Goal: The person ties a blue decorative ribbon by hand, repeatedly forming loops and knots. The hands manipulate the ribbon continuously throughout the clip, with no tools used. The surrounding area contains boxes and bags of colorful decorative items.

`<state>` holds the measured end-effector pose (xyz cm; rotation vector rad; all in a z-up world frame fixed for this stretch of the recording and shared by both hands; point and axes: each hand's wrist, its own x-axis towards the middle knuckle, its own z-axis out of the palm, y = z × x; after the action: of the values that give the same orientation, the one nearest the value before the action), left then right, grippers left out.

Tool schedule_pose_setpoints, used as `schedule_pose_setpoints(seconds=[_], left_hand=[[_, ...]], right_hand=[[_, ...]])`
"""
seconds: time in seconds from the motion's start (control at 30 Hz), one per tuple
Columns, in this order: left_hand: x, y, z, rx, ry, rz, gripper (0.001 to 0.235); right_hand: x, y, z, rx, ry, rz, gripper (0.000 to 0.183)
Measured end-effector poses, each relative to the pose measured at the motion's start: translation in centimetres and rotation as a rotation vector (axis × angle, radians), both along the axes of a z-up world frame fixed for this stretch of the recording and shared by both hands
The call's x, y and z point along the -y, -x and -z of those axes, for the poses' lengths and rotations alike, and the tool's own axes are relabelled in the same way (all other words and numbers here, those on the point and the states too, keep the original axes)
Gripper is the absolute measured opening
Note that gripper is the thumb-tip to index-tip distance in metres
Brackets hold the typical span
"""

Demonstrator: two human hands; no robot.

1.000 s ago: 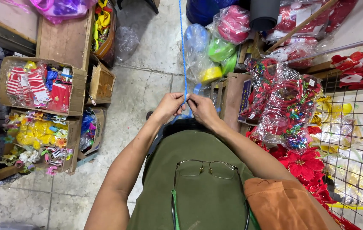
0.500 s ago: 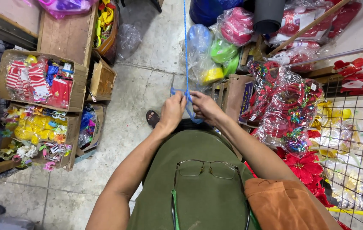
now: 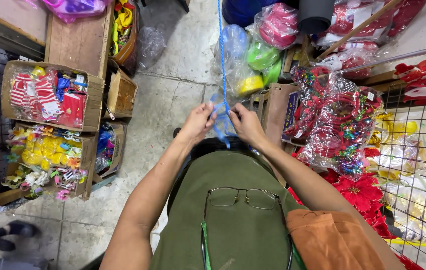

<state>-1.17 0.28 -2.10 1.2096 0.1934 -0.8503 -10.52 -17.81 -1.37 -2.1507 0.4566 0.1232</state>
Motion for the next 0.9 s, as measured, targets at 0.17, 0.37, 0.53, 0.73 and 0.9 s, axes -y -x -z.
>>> schedule_pose_setpoints(seconds=[0.17,0.37,0.53,0.73,0.9], left_hand=[[0.2,1.1,1.7,-0.110,0.022,0.172,0.039],[-0.1,-0.2,2.7,0.285,-0.335,0.189,0.021],[1.1,2.7,-0.2,0.707,-0.715,0.153,0.021],[2.1,3.5,-0.6,0.893,-0.654,0.082,0.009],[2.4,3.5,-4.1,1.132,-0.582,0.013,0.019]], right_hand=[[-2.4,-0.1,0.2,0.231,0.116,-0.033,0.011],[-0.5,-1.4,-0.6,0.295,-0.320,0.061,0.017],[-1.1,-1.4,-4.2,-0.196,-1.084,0.272,0.036],[0.6,-2.2,2.0,0.048,-0.429,0.017,0.018],[2.9,-0.7,-0.5,0.144,-0.091,-0.033,0.018]])
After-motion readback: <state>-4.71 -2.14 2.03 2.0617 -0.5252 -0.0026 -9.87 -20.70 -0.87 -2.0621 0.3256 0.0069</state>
